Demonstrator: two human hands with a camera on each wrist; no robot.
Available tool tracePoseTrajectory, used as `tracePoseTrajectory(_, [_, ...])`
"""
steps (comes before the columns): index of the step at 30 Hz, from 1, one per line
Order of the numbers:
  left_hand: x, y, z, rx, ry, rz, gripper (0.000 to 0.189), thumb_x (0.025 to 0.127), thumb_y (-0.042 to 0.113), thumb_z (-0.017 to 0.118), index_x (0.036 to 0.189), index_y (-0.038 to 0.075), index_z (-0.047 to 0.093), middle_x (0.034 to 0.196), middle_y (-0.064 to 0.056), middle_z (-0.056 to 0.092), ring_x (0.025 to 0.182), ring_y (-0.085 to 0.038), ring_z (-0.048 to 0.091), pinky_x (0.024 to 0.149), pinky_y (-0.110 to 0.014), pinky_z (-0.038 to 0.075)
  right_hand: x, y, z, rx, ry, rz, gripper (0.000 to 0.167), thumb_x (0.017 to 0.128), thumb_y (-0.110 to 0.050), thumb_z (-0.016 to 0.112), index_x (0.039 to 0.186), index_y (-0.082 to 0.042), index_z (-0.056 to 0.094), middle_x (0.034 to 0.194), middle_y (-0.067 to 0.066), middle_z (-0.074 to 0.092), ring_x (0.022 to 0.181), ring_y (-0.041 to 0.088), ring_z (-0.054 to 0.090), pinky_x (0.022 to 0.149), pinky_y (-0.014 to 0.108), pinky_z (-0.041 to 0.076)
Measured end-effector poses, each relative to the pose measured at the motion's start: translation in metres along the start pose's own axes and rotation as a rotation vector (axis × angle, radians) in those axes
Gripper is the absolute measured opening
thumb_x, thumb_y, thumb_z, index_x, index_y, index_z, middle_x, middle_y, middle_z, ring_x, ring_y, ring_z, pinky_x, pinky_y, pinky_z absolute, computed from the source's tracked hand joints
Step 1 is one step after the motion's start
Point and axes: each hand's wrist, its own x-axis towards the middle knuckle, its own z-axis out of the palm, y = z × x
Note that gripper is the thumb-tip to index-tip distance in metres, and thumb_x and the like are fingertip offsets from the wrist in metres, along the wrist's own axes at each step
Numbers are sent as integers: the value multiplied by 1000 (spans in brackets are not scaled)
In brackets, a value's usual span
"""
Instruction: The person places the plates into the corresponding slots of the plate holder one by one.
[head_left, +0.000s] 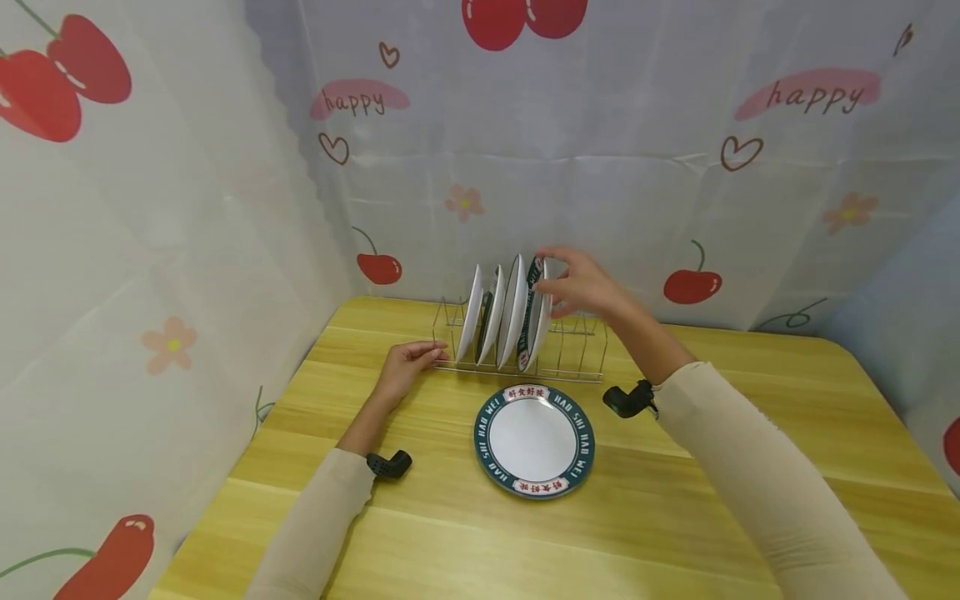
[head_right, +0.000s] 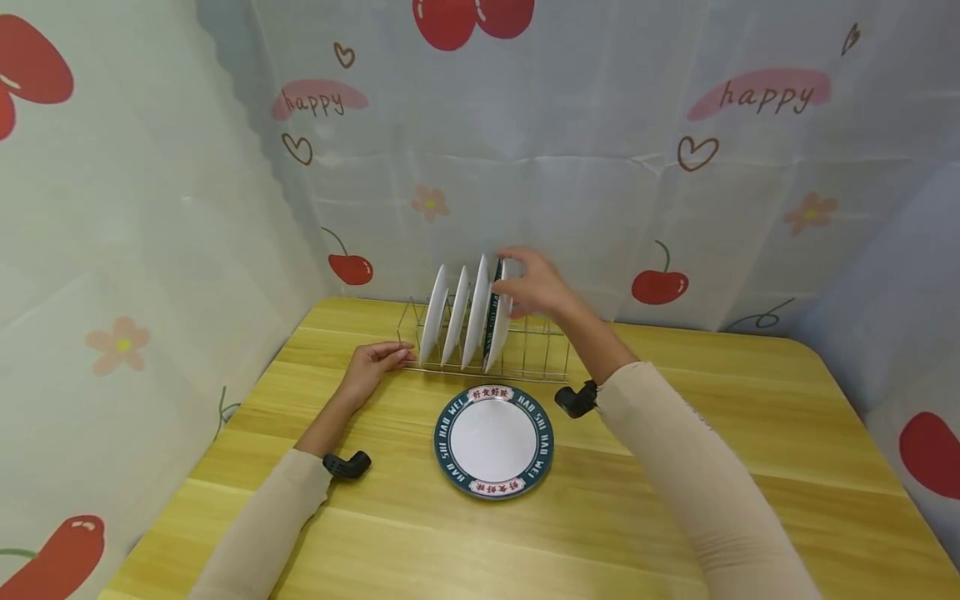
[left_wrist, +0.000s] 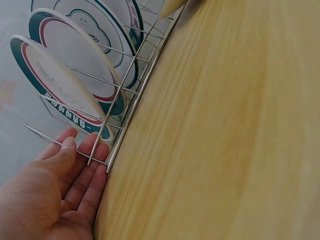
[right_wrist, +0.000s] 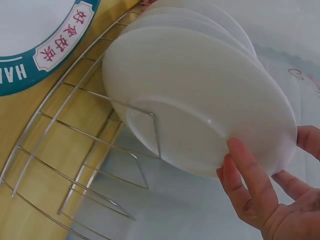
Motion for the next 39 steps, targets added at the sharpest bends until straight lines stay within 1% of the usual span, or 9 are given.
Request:
tracePoseTrajectory(5, [0,-1,-3,1,-8,8,24,100,10,64,118,-4,73,103,-19,75,98,-20,74,86,-32,60,4,11,10,6,15,-9,67,100,-13,65,159,-17,33,130,28,54,106,40,64,83,47,61])
tracePoseTrajectory(14, [3,-2,-2,11,0,-5,24,100,11,63,118,-3,73,104,-17,76,99,-21,74,87,-31,60,-5,31,17,36,82,-85,75,101,-27,66,163,-29,24,142,27,46,116,41,61,88,53,58])
tracePoseTrajectory(17, [2,-3,-1,9,5,-13,24,100,10,64,118,-3,74,103,-16,76,98,-19,74,87,-31,60,-12,40,20,113,112,-94,80,102,-27,65,164,-30,16,142,28,47,118,43,60,91,53,57])
tracePoseTrajectory(20, [1,-1,-1,22,5,-8,24,100,10,64,118,-3,74,103,-16,76,98,-19,74,87,-31,60,-24,50,25,200,159,-67,81,102,-28,64,165,-28,12,142,27,49,119,43,59,91,51,57])
tracePoseTrajectory(22, [1,-1,-1,24,3,-3,24,100,10,64,118,-3,73,103,-16,76,98,-19,74,87,-31,60,-34,57,27,235,183,-44,78,103,-27,62,165,-24,15,141,27,52,118,44,59,90,50,58])
tracePoseTrajectory(26, [2,1,0,8,6,-2,24,100,9,63,118,-4,73,103,-18,76,98,-19,74,87,-32,60,-55,73,29,208,193,-23,69,104,-23,60,163,-15,24,138,28,55,113,44,60,90,51,58])
tracePoseTrajectory(31, [3,3,3,2,5,-4,24,100,8,63,118,-4,73,104,-19,75,97,-19,74,87,-31,60,-79,94,29,204,179,0,62,104,-19,60,159,-13,33,134,31,57,111,44,61,91,50,58])
tracePoseTrajectory(34, [3,3,3,12,-1,-2,24,100,9,63,119,-4,73,105,-19,75,98,-19,74,87,-31,60,-90,104,28,193,161,33,57,104,-19,59,156,-10,39,129,30,60,111,44,61,90,48,59])
tracePoseTrajectory(39, [1,0,0,33,4,6,24,100,10,64,118,-3,73,104,-18,76,96,-17,74,86,-29,60,-98,115,29,126,82,112,53,104,-22,60,151,-3,44,125,29,61,109,43,62,89,50,59])
